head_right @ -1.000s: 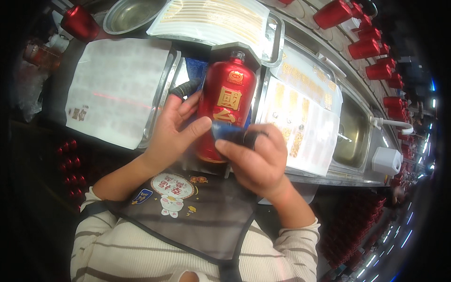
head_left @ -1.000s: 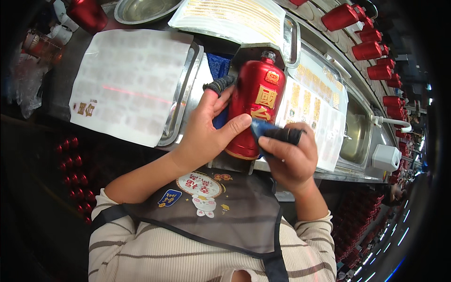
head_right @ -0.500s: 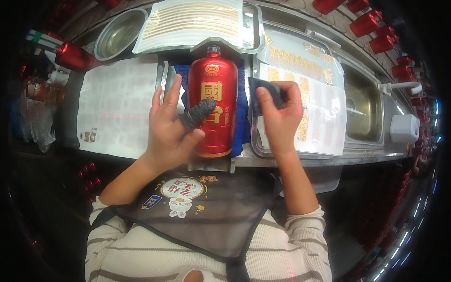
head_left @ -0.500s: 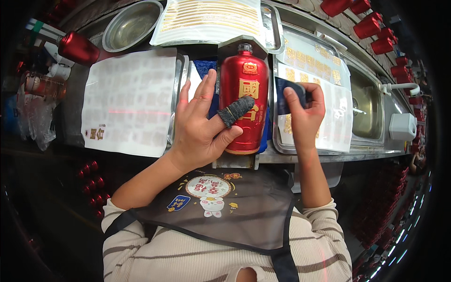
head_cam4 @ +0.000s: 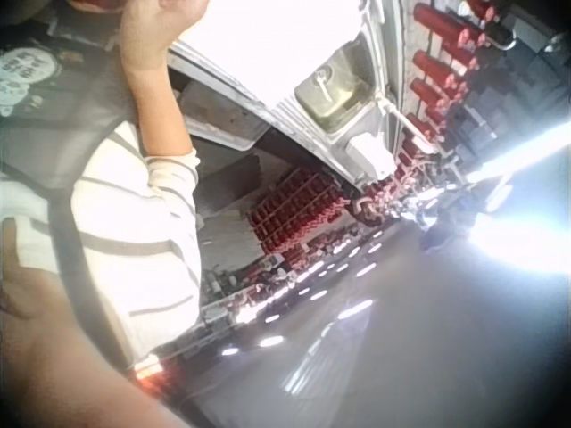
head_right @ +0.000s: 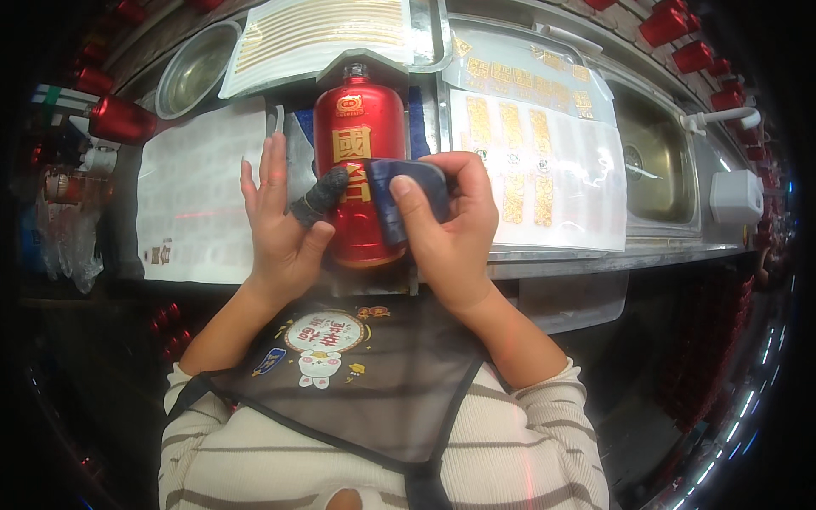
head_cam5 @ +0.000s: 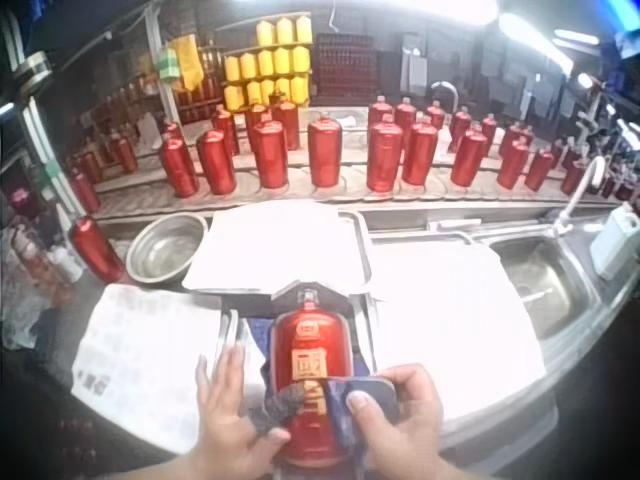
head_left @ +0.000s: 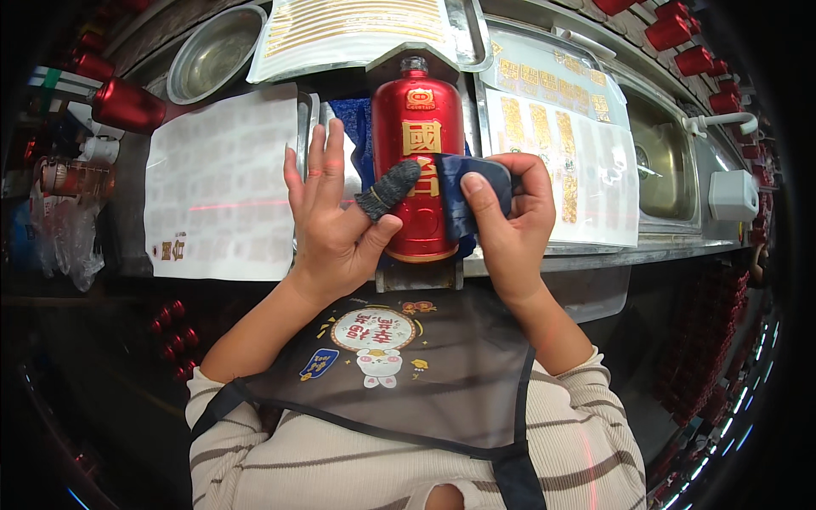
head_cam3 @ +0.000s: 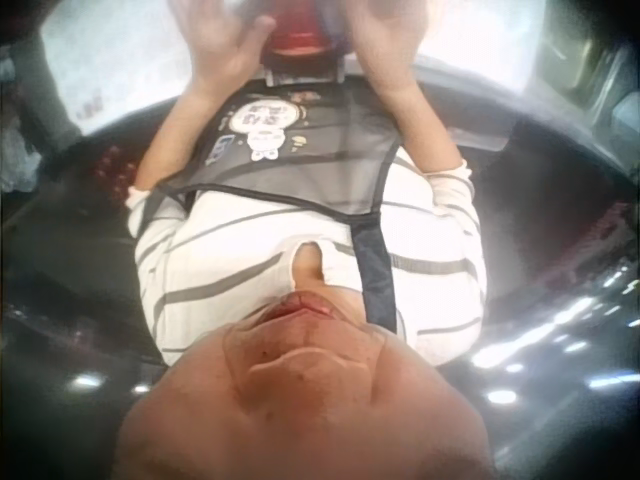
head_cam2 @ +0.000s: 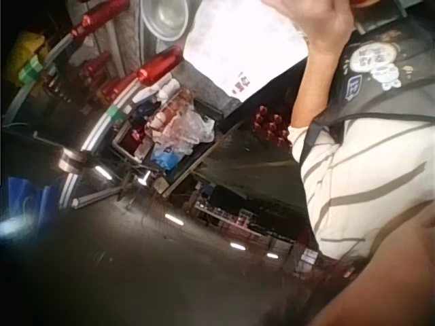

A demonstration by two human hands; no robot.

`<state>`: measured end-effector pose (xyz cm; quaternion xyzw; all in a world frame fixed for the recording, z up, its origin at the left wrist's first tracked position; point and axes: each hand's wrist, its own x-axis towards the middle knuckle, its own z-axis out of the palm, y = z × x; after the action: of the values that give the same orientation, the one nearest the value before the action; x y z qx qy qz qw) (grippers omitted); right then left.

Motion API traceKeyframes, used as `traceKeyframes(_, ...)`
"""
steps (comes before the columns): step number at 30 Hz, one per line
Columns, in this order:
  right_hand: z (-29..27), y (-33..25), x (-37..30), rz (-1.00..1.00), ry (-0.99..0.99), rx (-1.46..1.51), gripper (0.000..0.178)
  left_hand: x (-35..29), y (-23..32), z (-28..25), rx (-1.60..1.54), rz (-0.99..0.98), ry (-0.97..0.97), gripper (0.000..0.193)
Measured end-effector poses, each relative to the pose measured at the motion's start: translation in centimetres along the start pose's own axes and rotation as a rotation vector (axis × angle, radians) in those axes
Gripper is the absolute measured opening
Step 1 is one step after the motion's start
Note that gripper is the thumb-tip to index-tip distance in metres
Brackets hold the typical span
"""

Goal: The person applies gold labels to red cylindrical bottles on a production line. They peel backing from labels, align and smooth them onto the bottle surface, and wipe the bottles with a blue cloth. Finished bottles are placed on a nearby tray.

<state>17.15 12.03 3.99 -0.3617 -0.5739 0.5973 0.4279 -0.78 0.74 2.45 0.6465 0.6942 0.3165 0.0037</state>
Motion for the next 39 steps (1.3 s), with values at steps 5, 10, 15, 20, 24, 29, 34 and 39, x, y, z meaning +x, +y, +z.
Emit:
traceKeyframes(5, -3.8, 2.7, 1.7, 0.092, 0.091, -0.045, 0.021, -0.4, 0.2, -0.5, -0.026, -0.008, 0.034, 0.037)
traceKeyframes(10, -2.2, 1.2, 1.3, 0.033, 0.106, 0.064, 0.023, 1.4, 1.6, -0.9, 0.062, 0.113, -0.023, 0.032)
traceKeyframes(15, -3.2, 1.0, 1.3, 0.123, 0.112, 0.102, 0.025, 2.9, 2.3, -1.1, 0.106, 0.218, -0.126, 0.047)
traceKeyframes(20, -2.0, -0.8, 0.3, 0.084, 0.047, 0.038, 0.026, 3.4, 1.7, -0.8, 0.012, 0.150, -0.013, 0.029)
traceKeyframes(24, -0.3, -1.2, -0.6, 0.054, -0.037, 0.042, 0.025, 2.6, 0.1, -0.5, 0.019, 0.088, -0.009, 0.032)
traceKeyframes(29, -1.3, -0.4, 0.1, 0.089, -0.017, -0.041, 0.023, 1.2, -0.8, -0.9, -0.012, 0.032, -0.023, 0.034)
traceKeyframes(34, -1.2, -1.3, -0.3, 0.060, -0.008, -0.032, 0.024, 1.1, -0.5, -1.6, -0.065, 0.062, -0.015, 0.034)
traceKeyframes(39, -0.7, -1.1, -0.7, -0.029, -0.055, -0.120, 0.025, 4.5, -0.6, -0.8, -0.036, 0.168, -0.021, 0.039)
